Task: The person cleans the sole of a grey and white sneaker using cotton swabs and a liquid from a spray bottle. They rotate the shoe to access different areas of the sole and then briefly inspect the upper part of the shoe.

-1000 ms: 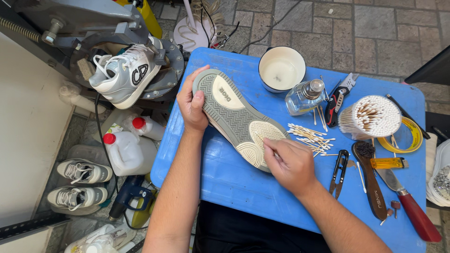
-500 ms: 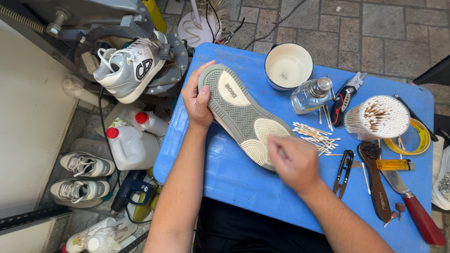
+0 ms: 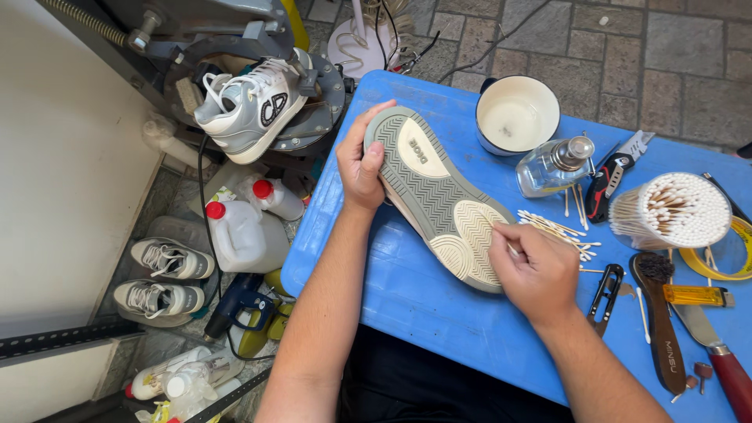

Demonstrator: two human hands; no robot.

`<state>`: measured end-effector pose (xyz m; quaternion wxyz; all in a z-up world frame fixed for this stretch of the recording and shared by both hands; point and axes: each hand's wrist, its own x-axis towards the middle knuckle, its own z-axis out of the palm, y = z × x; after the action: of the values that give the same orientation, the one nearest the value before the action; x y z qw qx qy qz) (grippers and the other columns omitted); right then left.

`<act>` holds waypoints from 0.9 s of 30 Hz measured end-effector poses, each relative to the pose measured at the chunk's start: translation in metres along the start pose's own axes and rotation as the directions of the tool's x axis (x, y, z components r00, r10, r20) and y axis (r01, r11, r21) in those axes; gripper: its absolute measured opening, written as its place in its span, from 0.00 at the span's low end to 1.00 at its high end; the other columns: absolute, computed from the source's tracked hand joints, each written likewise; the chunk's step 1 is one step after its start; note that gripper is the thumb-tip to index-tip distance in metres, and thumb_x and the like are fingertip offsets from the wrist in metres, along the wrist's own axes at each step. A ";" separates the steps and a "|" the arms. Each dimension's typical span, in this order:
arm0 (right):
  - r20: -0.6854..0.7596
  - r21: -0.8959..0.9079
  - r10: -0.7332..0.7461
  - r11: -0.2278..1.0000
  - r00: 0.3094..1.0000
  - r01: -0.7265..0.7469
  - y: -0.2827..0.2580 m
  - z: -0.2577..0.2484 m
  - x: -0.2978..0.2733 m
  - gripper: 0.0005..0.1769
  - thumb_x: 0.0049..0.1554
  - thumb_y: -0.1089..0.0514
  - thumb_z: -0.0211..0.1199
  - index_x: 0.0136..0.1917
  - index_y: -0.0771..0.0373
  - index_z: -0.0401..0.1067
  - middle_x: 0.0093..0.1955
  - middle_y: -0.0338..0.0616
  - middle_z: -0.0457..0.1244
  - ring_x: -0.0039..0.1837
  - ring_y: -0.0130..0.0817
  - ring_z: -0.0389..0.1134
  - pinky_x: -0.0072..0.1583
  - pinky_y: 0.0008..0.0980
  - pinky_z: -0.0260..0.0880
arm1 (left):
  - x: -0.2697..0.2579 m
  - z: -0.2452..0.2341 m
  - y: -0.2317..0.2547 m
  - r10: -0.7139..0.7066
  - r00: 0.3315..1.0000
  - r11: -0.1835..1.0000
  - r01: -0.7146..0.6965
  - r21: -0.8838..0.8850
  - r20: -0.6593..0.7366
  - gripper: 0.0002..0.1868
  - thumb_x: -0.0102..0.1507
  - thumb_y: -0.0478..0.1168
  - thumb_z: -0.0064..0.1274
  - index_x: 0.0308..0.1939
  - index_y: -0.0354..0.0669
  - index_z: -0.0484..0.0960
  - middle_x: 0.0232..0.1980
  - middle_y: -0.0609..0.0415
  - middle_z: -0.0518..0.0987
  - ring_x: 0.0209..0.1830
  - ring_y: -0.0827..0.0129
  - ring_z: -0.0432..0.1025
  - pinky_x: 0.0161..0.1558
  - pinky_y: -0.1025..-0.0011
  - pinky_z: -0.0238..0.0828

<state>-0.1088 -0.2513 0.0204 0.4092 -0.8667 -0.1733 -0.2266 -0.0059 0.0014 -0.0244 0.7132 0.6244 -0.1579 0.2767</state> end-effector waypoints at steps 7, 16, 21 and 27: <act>0.007 -0.017 -0.028 0.999 1.000 0.028 -0.002 0.007 -0.005 0.04 0.53 0.68 0.69 0.45 0.67 0.78 0.30 0.43 0.63 0.31 0.30 0.64 0.38 0.29 0.62 | 0.001 -0.001 0.004 0.026 1.000 0.999 -0.026 0.040 0.009 0.33 0.67 0.55 0.47 0.65 0.29 0.76 0.60 0.46 0.80 0.61 0.64 0.74 0.67 0.68 0.68; 0.002 0.019 -0.054 0.998 0.999 0.054 -0.003 0.001 0.003 0.05 0.52 0.69 0.69 0.44 0.69 0.77 0.32 0.44 0.64 0.31 0.29 0.63 0.35 0.29 0.60 | 0.002 0.000 0.000 0.022 1.000 0.999 -0.023 0.045 0.009 0.34 0.67 0.56 0.47 0.64 0.29 0.77 0.60 0.45 0.80 0.61 0.64 0.74 0.67 0.68 0.68; 0.041 0.042 -0.142 0.989 0.989 0.140 -0.001 -0.003 0.005 0.06 0.50 0.69 0.70 0.44 0.68 0.78 0.27 0.42 0.60 0.31 0.31 0.61 0.36 0.31 0.59 | 0.004 0.002 -0.004 0.051 0.999 0.998 -0.050 0.025 -0.007 0.35 0.67 0.58 0.47 0.63 0.27 0.75 0.63 0.43 0.79 0.62 0.62 0.73 0.68 0.66 0.67; -0.210 -0.120 -0.026 0.993 0.977 0.001 0.028 -0.033 0.022 0.05 0.60 0.68 0.68 0.51 0.66 0.77 0.42 0.45 0.66 0.37 0.31 0.65 0.40 0.29 0.65 | 0.003 0.002 -0.002 0.025 1.000 0.999 -0.025 0.042 0.005 0.37 0.67 0.59 0.46 0.64 0.26 0.75 0.59 0.44 0.80 0.60 0.63 0.74 0.67 0.67 0.67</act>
<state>-0.0854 -0.2918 0.0332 0.3710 -0.8595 -0.1208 -0.3301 -0.0020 0.0000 -0.0242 0.6960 0.6379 -0.1616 0.2873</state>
